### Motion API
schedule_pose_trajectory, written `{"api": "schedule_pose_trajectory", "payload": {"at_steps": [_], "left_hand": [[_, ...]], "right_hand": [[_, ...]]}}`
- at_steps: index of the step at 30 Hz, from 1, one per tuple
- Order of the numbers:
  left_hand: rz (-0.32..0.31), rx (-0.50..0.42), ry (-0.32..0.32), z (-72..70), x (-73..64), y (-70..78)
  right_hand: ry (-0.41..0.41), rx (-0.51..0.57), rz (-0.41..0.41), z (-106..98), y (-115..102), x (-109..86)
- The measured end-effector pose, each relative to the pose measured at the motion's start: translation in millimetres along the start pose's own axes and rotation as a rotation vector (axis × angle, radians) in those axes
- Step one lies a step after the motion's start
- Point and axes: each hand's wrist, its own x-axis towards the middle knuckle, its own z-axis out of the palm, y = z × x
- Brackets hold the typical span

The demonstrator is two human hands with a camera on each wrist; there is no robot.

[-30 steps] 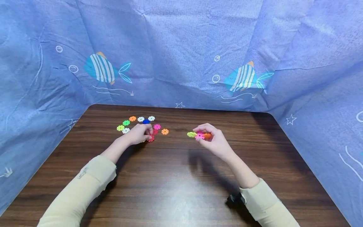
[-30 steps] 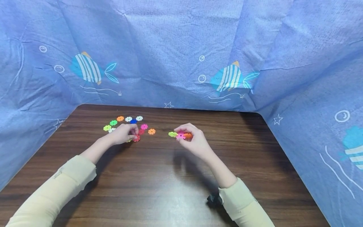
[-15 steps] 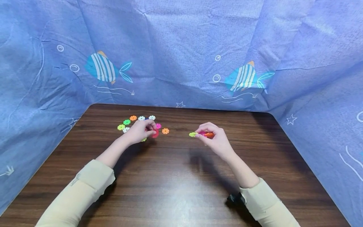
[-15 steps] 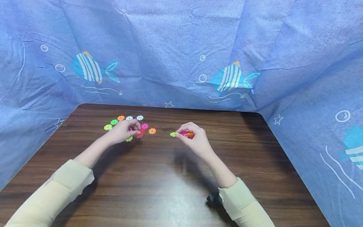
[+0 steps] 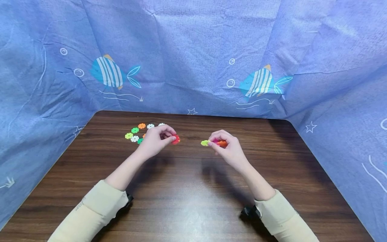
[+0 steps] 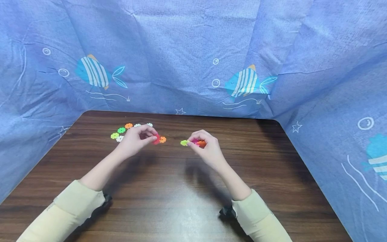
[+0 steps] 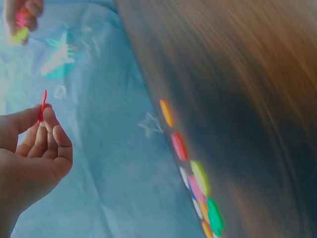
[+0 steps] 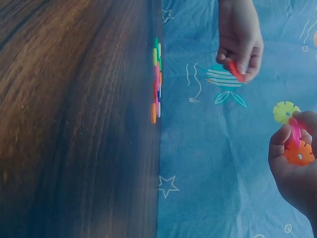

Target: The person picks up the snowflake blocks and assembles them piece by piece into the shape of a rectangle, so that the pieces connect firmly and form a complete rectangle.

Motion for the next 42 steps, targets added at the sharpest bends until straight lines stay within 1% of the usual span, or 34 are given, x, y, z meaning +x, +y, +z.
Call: {"api": "schedule_pose_trajectory", "payload": {"at_steps": [7, 10, 13, 18, 24, 27, 32, 37, 42], "left_hand": [[-0.114, -0.292, 0.055, 9.9, -9.1, 24.1], [-0.131, -0.350, 0.074, 15.6, -11.2, 31.0], [-0.133, -0.391, 0.081, 21.9, -12.3, 36.0], [-0.141, -0.441, 0.089, 31.2, -14.2, 42.6], [-0.163, -0.450, 0.099, 37.9, -15.3, 46.9], [-0.169, -0.462, 0.105, 40.3, -15.5, 48.3], [-0.176, -0.509, 0.112, 42.8, -15.2, 50.4], [-0.175, -0.521, 0.114, 45.0, -15.7, 51.6], [-0.172, -0.539, 0.135, 48.0, -16.5, 52.8]], "right_hand": [[0.009, -0.019, -0.018, 2.3, -2.9, -0.7], [0.018, -0.013, -0.022, 3.7, -2.5, -1.0], [0.021, 0.011, -0.016, 5.3, -1.8, -1.2], [0.024, 0.039, -0.026, 8.1, -1.9, -1.6], [0.036, 0.024, -0.072, 10.4, -4.5, -1.8], [0.033, 0.009, -0.094, 11.3, -5.0, -1.9], [0.033, -0.013, -0.111, 12.9, -6.3, -1.6], [0.041, -0.026, -0.127, 14.9, -6.8, -1.5], [0.062, -0.026, -0.155, 16.5, -4.4, -1.2]]}}
